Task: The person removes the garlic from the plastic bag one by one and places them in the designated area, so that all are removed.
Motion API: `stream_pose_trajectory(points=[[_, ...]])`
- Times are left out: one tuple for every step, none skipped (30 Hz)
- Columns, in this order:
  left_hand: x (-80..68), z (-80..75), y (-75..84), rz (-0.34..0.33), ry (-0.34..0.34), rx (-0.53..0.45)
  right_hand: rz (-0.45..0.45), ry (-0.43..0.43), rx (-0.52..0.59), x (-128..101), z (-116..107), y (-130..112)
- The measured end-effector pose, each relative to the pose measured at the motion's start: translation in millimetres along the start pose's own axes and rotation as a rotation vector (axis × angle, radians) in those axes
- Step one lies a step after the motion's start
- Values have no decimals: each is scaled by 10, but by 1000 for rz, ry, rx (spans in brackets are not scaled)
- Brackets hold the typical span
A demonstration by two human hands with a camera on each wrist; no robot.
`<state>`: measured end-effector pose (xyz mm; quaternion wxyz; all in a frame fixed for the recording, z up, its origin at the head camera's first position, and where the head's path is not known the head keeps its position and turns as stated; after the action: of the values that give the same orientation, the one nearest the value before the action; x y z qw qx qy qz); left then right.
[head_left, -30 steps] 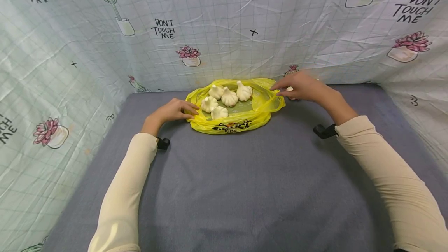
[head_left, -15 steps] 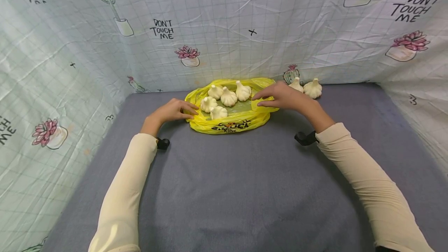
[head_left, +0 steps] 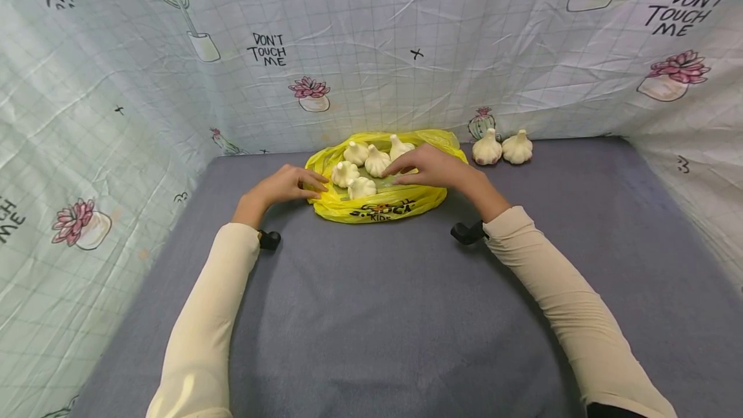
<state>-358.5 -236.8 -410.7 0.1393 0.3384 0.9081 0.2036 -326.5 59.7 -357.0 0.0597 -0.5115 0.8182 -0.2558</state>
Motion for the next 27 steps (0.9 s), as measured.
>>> stream_pose_trajectory(points=[[-1,2,-4,-1,2,-1,1,-3,12,35,23,-9],[-5,4,-4,0,3,-1,1,-5,16,69,46,-11],[-5,5,-5,0,5,0,-4,-3,20,100,66,-18],[-6,5,-5,0,7,1,-7,2,26,130,81,-23],[-8,6,-4,0,8,-1,-11,10,28,159,90,-31],[-10,5,-4,-2,8,1,-15,18,28,188,98,-36],[-10,5,-4,-2,9,5,-17,26,26,214,108,-36],[-13,6,-1,-2,8,6,-17,35,24,241,122,-24],[-15,6,2,-1,6,10,-17,41,30,266,132,-19],[-20,6,7,0,3,11,-12,47,38,293,145,-8],[-24,6,9,1,2,13,-6,51,45,320,164,7],[-28,5,13,1,1,17,-1,52,61,349,186,20],[-30,5,17,5,-1,17,6,51,76,377,210,32],[-31,4,22,6,-2,17,13,49,91,405,235,43],[-33,4,25,6,-3,20,20,45,107,432,260,46],[-30,6,23,5,-3,20,26,43,116,458,288,53],[-28,7,22,3,-5,22,29,40,123,484,310,50],[-26,10,22,2,-7,21,29,38,126,508,328,41],[-24,13,23,0,-7,19,28,37,123,531,345,35],[-23,14,22,-3,-6,18,25,37,121,554,356,23],[-21,15,22,-4,-5,18,21,37,116,573,364,12],[-19,15,23,-7,-4,15,14,39,111,594,366,-3],[-19,13,28,-10,-1,12,11,39,105,613,365,-18],[-18,11,31,-14,3,10,7,40,102,632,364,-30],[-16,8,35,-16,5,9,4,39,98,649,363,-37],[-15,7,41,-15,5,7,3,37,99,663,359,-47],[-13,5,45,-17,7,7,5,33,105,678,360,-46]])
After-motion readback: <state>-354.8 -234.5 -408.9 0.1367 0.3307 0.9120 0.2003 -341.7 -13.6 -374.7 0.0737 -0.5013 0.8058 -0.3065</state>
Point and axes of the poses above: each hand's wrist, its own x-axis towards the middle knuckle, its own z-axis out of the palm, y = z × x, the point moved 6 cm from there along x, towards the middle knuckle, and after that the axes turned 3 degrees about -y, right-handed, at the moved point
